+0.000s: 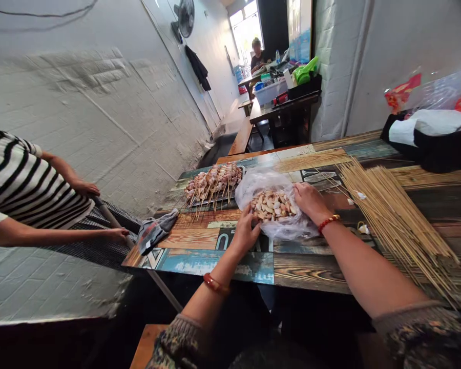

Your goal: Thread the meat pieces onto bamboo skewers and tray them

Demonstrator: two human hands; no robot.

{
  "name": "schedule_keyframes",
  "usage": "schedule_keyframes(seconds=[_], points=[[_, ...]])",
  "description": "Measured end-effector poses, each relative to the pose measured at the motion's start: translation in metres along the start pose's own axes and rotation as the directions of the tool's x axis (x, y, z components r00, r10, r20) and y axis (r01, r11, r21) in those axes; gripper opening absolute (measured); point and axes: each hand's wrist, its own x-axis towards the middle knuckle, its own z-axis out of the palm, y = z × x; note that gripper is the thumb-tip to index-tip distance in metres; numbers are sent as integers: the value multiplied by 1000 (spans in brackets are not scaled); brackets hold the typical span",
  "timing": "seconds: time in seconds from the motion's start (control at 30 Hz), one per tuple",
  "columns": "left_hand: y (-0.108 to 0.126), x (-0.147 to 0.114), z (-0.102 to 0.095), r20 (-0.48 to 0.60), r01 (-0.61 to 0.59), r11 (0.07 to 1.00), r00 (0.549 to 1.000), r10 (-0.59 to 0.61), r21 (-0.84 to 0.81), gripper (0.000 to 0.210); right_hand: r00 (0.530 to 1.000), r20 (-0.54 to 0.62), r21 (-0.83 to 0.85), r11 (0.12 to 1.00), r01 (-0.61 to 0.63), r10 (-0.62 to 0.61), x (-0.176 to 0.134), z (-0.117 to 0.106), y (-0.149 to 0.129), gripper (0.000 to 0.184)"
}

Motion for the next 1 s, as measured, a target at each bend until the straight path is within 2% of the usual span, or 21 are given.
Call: schedule_keyframes(seconds=[0.13, 0.23, 0.4, 0.53, 0.57, 0.7, 0.77, 0.83, 0.9, 1.0], points=[[9, 20, 15, 20, -93, 994, 995, 95, -60, 15, 1000, -7, 4, 1000, -4, 4, 0, 4, -4, 32], [10, 23, 13, 48, -99, 994, 994, 101, -49, 16, 1000, -15, 14, 1000, -6, 6, 1, 5, -4, 33], [-2, 0, -11, 36, -26, 998, 999, 24, 60, 12, 999, -26, 47, 999, -16, 18, 5, 0, 5, 34], [-10, -21, -33, 59, -77, 991, 996, 70, 110, 3, 999, -20, 84, 996, -23, 25, 7, -11, 14, 36], [-9, -24, -38, 41, -86, 989, 996, 82, 117, 6, 1000, -14, 96, 995, -15, 16, 6, -15, 15, 36], [8, -23, -51, -114, -100, 985, 987, 117, 142, 16, 1000, -14, 116, 993, 23, -22, 1, -36, 8, 38], [25, -18, -49, -118, -154, 978, 978, 171, 144, 17, 999, -48, 81, 996, 23, -19, -3, -48, 3, 42], [44, -13, -40, -60, -226, 965, 970, 235, 132, 25, 996, -91, 33, 999, 9, -6, -5, -56, 0, 44], [63, -11, -25, 75, -311, 944, 950, 304, 110, 34, 990, -138, 21, 1000, -21, 23, -5, -61, 4, 44], [84, -15, -1, 312, -422, 903, 871, 379, 81, 39, 975, -185, 190, 978, -84, 120, 1, -59, 19, 44]])
